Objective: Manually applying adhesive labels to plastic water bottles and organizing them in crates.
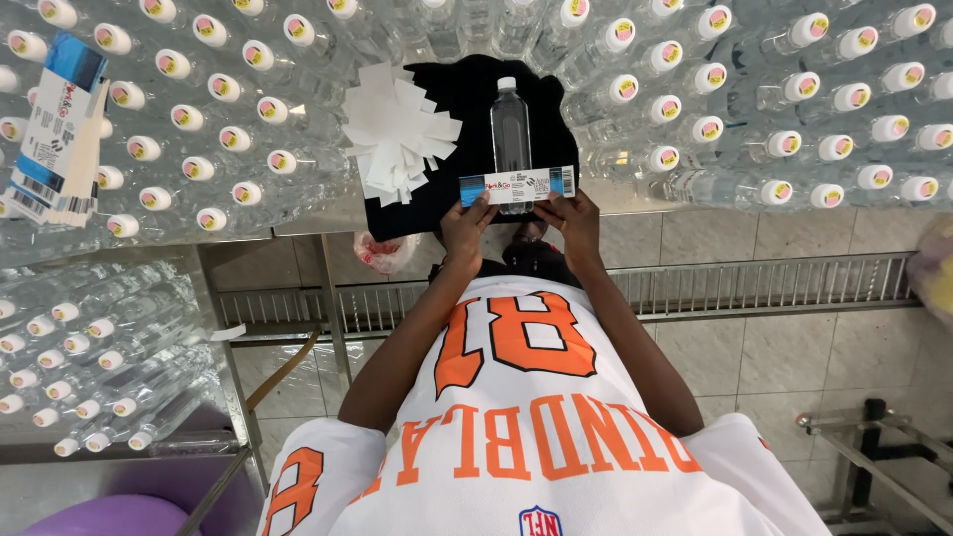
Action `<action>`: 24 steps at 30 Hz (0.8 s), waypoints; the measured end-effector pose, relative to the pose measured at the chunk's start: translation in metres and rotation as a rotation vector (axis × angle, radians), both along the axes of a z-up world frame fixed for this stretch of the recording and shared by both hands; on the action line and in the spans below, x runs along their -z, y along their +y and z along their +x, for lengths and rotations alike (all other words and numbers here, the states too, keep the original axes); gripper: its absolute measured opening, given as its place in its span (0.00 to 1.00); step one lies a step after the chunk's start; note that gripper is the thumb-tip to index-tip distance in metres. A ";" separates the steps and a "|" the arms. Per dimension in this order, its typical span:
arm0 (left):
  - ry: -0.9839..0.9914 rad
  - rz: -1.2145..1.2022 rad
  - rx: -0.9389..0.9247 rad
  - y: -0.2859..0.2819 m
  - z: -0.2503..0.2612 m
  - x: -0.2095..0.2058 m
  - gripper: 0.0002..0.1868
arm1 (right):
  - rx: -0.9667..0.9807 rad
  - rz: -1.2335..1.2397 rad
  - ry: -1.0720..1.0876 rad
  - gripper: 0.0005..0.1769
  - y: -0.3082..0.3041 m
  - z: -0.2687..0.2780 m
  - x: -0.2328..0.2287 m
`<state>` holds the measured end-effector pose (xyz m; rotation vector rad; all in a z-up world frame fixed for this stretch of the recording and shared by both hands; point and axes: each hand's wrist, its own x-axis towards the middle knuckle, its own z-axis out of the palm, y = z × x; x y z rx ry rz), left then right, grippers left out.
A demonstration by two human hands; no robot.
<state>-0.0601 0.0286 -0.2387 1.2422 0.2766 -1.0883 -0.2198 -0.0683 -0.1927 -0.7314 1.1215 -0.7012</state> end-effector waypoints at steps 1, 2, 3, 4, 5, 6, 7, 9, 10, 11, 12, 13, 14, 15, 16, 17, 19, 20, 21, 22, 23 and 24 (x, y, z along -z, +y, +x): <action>-0.013 0.017 -0.008 -0.001 -0.001 0.000 0.22 | -0.006 0.002 0.030 0.11 0.000 0.000 0.000; -0.025 0.033 -0.016 -0.001 -0.002 0.000 0.22 | -0.012 0.004 0.060 0.11 -0.001 0.000 -0.001; -0.025 0.032 -0.017 -0.003 -0.003 0.006 0.22 | -0.012 0.003 0.060 0.11 -0.001 0.003 -0.002; -0.037 0.035 -0.026 -0.004 -0.004 0.013 0.21 | -0.015 -0.003 0.089 0.11 -0.002 0.005 -0.003; -0.049 0.038 -0.035 -0.004 -0.006 0.019 0.21 | -0.018 -0.008 0.118 0.11 -0.002 0.007 -0.005; -0.048 0.039 -0.035 -0.005 -0.007 0.020 0.21 | -0.018 -0.008 0.118 0.11 -0.001 0.008 -0.003; -0.082 0.073 -0.010 -0.008 -0.008 0.022 0.21 | -0.021 -0.006 0.148 0.10 -0.002 0.009 -0.001; -0.117 0.105 0.014 -0.012 -0.011 0.027 0.20 | -0.025 -0.008 0.177 0.10 -0.002 0.011 0.007; -0.145 0.120 0.030 -0.012 -0.012 0.031 0.21 | -0.015 -0.007 0.202 0.11 -0.001 0.011 0.012; -0.174 0.134 0.046 -0.014 -0.013 0.035 0.21 | -0.005 -0.008 0.225 0.12 -0.001 0.012 0.017; -0.176 0.130 0.046 -0.013 -0.012 0.033 0.21 | -0.004 -0.012 0.223 0.12 0.001 0.016 0.010; -0.188 0.142 0.052 -0.015 -0.012 0.031 0.18 | -0.074 -0.041 0.335 0.13 0.001 0.020 0.003; -0.199 0.154 0.059 -0.016 -0.011 0.029 0.16 | -0.144 -0.070 0.446 0.14 0.001 0.024 -0.004; -0.201 0.151 0.056 -0.015 -0.012 0.038 0.16 | -0.145 -0.073 0.444 0.14 0.003 0.021 0.003; -0.174 0.128 0.043 -0.013 -0.012 0.047 0.17 | -0.135 -0.027 0.399 0.14 0.005 0.019 0.010; -0.151 0.098 0.032 -0.016 -0.010 0.056 0.19 | -0.122 0.012 0.351 0.15 0.004 0.018 0.017; -0.133 0.077 0.026 -0.018 -0.008 0.041 0.19 | -0.154 0.030 0.366 0.35 0.005 0.024 0.002; -0.109 0.064 0.022 -0.018 -0.009 0.034 0.18 | -0.188 0.058 0.385 0.56 0.008 0.026 -0.006; -0.109 0.059 0.024 -0.019 -0.009 0.027 0.18 | -0.185 0.053 0.386 0.56 0.009 0.032 -0.010; -0.105 0.063 0.029 -0.021 -0.009 0.021 0.19 | -0.172 0.077 0.366 0.65 0.010 0.037 -0.014; -0.100 0.067 0.034 -0.022 -0.009 0.014 0.20 | -0.161 0.101 0.347 0.74 0.012 0.043 -0.019; -0.100 0.062 0.035 -0.021 -0.008 0.013 0.20 | -0.158 0.096 0.347 0.74 0.013 0.045 -0.018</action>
